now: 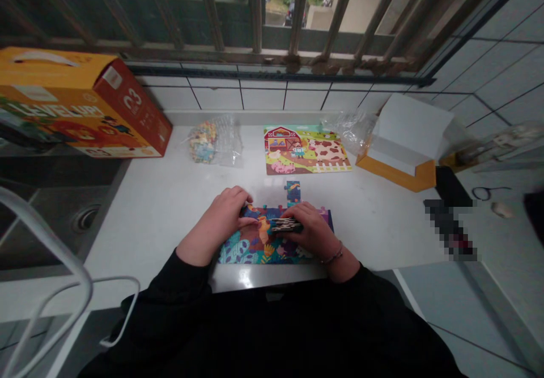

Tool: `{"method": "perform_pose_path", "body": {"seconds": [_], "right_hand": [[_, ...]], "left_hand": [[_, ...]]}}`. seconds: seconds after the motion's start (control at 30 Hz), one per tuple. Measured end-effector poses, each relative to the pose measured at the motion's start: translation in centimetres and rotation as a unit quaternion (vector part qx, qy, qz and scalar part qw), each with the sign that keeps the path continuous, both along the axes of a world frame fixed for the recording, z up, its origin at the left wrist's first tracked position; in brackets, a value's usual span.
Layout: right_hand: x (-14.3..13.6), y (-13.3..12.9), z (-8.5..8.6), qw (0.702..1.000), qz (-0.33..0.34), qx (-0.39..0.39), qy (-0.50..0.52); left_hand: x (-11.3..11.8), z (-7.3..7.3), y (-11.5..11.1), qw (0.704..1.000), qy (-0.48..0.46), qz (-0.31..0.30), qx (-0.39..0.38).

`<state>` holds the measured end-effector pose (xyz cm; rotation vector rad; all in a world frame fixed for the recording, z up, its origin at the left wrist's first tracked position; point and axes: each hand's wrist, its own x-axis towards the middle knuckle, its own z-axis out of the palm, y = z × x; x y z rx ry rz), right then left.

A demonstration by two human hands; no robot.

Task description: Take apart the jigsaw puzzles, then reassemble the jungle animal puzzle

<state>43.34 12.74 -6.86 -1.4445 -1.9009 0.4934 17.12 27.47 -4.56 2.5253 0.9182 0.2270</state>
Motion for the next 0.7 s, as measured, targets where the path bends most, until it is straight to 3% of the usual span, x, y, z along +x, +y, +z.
{"method": "perform_pose_path", "body": {"seconds": [0.2,0.4,0.6,0.7], "right_hand": [[0.2,-0.7,0.1,1.0,0.016,-0.011,-0.024],[0.3,-0.9,0.1,1.0,0.009,-0.002,-0.012],[0.3,-0.8,-0.2,1.0,0.021,-0.005,-0.013],[0.4,-0.9,-0.8,1.0,-0.003,-0.001,0.006]], "left_hand": [[-1.2,-0.2,-0.1,0.999,-0.015,-0.002,-0.035],[-1.0,0.7,-0.4,0.998,-0.048,-0.003,-0.049],[1.3,1.9,-1.7,0.986,-0.124,-0.015,-0.107],[3.2,1.8,-2.6,0.975,-0.161,-0.026,-0.148]]}}
